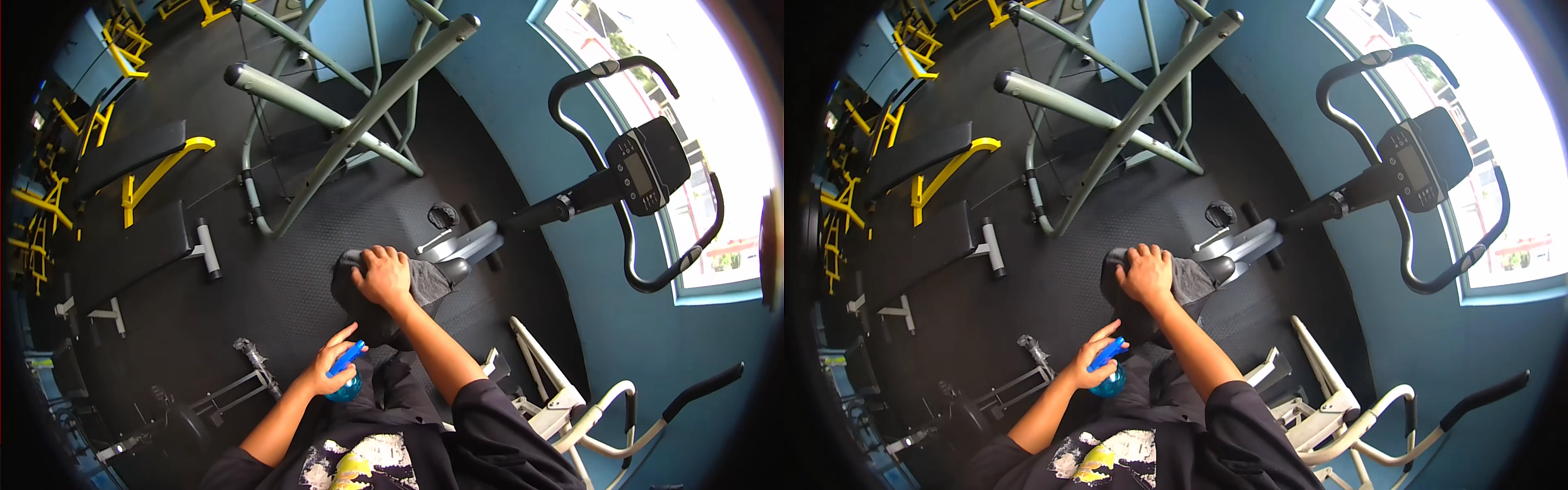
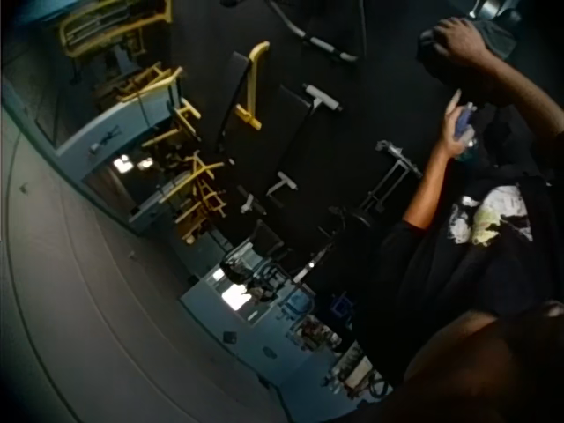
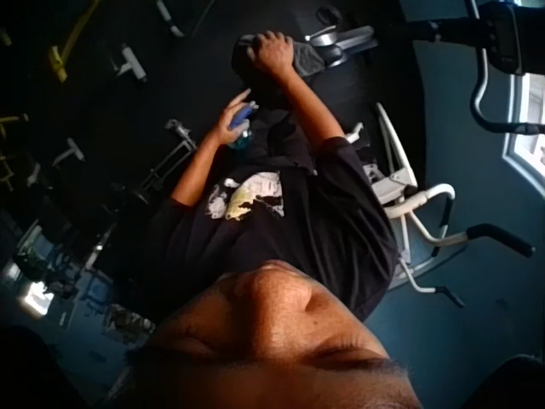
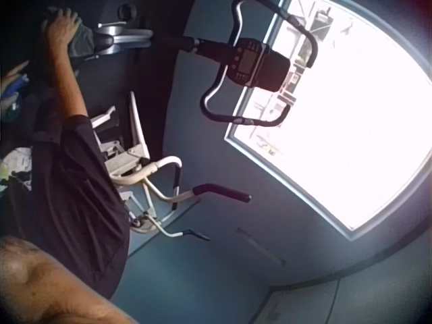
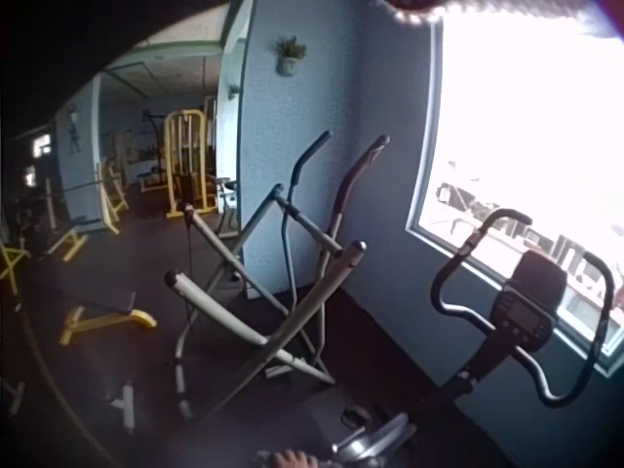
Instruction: The person cleans gym equipment by wiping down the frame, handles, and foot pedals of a glider machine with a cloth, then sprays and wipes down the seat, handlebars, console, and base of a stationary exercise bike using the cloth.
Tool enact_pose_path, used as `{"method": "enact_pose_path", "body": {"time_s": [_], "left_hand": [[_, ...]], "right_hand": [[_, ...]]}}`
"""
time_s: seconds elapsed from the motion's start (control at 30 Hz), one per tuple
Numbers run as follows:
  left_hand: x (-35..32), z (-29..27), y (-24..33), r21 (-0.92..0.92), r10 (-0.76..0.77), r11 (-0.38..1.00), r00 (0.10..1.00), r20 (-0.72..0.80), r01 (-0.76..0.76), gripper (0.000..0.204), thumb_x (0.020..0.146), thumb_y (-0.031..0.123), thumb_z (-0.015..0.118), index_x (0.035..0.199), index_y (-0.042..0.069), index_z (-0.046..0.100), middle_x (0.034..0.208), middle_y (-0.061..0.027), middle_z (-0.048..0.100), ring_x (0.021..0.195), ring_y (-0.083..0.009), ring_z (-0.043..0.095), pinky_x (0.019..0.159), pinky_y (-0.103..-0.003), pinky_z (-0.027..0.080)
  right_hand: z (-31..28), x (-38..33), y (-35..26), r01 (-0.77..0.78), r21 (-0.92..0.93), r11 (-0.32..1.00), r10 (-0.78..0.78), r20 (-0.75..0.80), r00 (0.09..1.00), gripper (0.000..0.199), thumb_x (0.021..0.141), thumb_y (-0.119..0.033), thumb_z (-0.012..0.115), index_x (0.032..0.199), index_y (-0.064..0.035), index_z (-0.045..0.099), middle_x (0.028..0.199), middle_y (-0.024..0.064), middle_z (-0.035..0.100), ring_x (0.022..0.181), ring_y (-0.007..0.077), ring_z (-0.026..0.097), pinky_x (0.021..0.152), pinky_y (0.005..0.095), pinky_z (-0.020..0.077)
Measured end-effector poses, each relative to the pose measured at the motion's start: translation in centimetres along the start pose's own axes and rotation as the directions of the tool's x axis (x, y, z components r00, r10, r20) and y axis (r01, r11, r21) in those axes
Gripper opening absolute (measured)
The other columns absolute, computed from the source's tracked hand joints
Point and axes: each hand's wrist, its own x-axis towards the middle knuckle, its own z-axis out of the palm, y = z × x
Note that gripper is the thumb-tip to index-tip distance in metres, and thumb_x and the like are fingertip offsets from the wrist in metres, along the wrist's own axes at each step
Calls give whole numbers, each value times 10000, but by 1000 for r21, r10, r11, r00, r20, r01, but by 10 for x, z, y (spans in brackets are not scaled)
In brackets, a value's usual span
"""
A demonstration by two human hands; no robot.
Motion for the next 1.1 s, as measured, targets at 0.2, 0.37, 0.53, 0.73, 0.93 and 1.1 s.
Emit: {"method": "enact_pose_path", "body": {"time_s": [0.2,0.37,0.53,0.73,0.93,1.1], "left_hand": [[41,-7,-7,-41,32,999,981,193,-25,428,780,127,655,1199,46,696,1598,-365,234,1123,-237,682,849,-320,527],[50,-15,-12,-31,169,986,959,227,-167,446,801,121,646,1234,23,677,1614,-338,230,1351,-346,539,1001,-387,497],[58,-24,1,-91,54,996,944,326,-26,472,781,85,638,1240,-17,670,1601,-297,306,1439,-410,409,1163,-484,342],[56,-44,-13,-28,48,999,951,307,-41,466,768,56,629,1224,-32,664,1553,-288,395,1422,-378,441,1154,-469,364],[57,-51,-10,31,-40,999,956,291,33,472,766,75,623,1227,-22,666,1544,-280,415,1396,-380,474,1147,-455,376],[55,-56,-17,90,-27,996,950,312,-2,474,792,59,614,1259,-7,654,1587,-246,368,1402,-370,470,1111,-440,418]], "right_hand": [[-27,-17,57,-271,-75,960,273,21,962,545,964,-543,497,1049,-64,744,1066,165,726,1087,368,653,1088,542,367],[-37,-54,91,-517,64,854,515,-254,819,515,940,-445,590,1270,-57,664,1490,212,484,1414,405,400,1138,576,348],[-9,-78,81,-679,472,562,824,-246,511,783,1000,-480,521,1603,-100,196,1582,270,331,1336,470,490,1060,499,459],[12,-113,18,-699,419,580,813,-247,527,888,970,-442,582,1597,-17,120,1459,320,449,1205,500,565,974,534,495],[43,-172,-21,-621,206,756,647,-379,662,920,889,-418,683,1560,31,242,1497,334,373,1330,504,429,1100,538,385],[61,-205,-43,-541,4,841,520,-284,806,886,859,-449,711,1535,-8,345,1583,298,283,1471,506,241,1150,612,277]]}}
